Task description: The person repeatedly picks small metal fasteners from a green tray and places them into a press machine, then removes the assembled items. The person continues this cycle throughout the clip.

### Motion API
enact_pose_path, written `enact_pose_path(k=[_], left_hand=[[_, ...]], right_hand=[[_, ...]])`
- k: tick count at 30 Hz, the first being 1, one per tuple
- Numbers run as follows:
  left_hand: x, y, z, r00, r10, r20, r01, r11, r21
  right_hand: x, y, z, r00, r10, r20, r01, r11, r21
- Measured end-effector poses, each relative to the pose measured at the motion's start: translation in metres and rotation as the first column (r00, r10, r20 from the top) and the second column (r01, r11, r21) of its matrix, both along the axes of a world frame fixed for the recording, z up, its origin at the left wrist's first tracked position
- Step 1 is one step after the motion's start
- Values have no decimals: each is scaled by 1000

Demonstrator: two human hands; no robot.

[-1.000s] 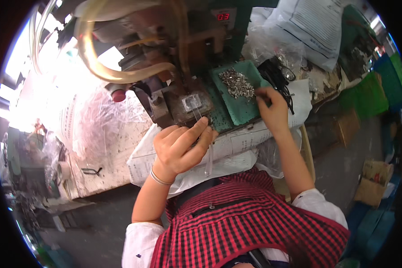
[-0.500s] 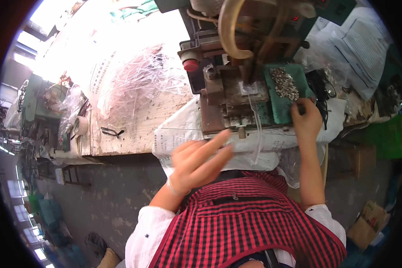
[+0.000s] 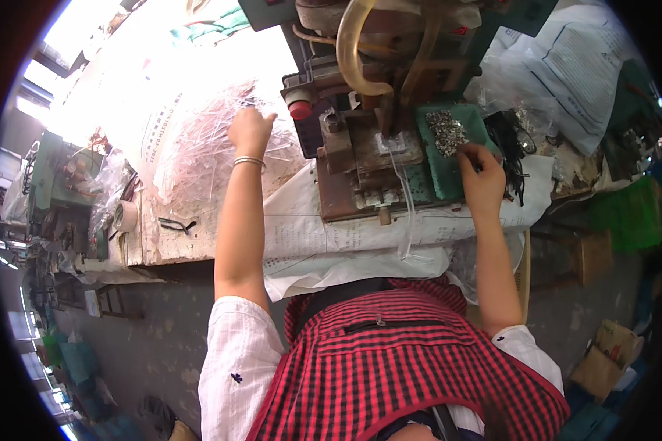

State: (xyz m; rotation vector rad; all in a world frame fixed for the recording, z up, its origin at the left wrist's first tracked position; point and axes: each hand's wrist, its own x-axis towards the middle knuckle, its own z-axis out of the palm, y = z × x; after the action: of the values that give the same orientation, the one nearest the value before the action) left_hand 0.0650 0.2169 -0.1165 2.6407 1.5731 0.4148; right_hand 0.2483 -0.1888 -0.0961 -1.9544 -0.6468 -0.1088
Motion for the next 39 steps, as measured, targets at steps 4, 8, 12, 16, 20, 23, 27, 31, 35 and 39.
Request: enact_pose_path(k=[4, 8, 12, 16, 20, 23, 27, 31, 35, 39], left_hand=[[-30, -2, -44, 981, -72, 181, 98, 985, -141], [-89, -23, -34, 938, -41, 344, 102, 982, -160], [-96, -30, -13, 916, -33, 399, 50, 998, -33], [-75, -46, 1, 784, -176, 595, 101, 982, 158], [-63, -113, 15, 382, -21, 924, 314, 943, -108], [-58, -163, 42, 242, -61, 968, 405, 913, -43], [-51, -201, 100, 132, -441, 888, 443, 827, 345], [-55, -225, 124, 175, -780, 601, 563, 580, 589], [-23, -234, 107, 189, -918, 348, 661, 381, 646], [2, -229, 93, 134, -964, 231, 632, 262, 729]], right_hand=[[-2, -55, -19, 970, -156, 185, 162, 987, -21], [-8, -83, -22, 944, -282, 172, 284, 959, 13], [-32, -23, 31, 996, -30, 81, 21, 993, 114], [-39, 52, 62, 949, 214, 231, -268, 934, 238], [-60, 80, 56, 976, 216, 43, -212, 868, 449], [-70, 82, 54, 953, 281, -114, -173, 812, 557], [-76, 85, 71, 865, 467, -181, -238, 701, 672], [-89, 71, 90, 899, 408, -160, -258, 788, 559], [-67, 47, 101, 876, 473, -94, -424, 847, 320], [14, 17, 38, 996, -89, 24, 78, 951, 298]])
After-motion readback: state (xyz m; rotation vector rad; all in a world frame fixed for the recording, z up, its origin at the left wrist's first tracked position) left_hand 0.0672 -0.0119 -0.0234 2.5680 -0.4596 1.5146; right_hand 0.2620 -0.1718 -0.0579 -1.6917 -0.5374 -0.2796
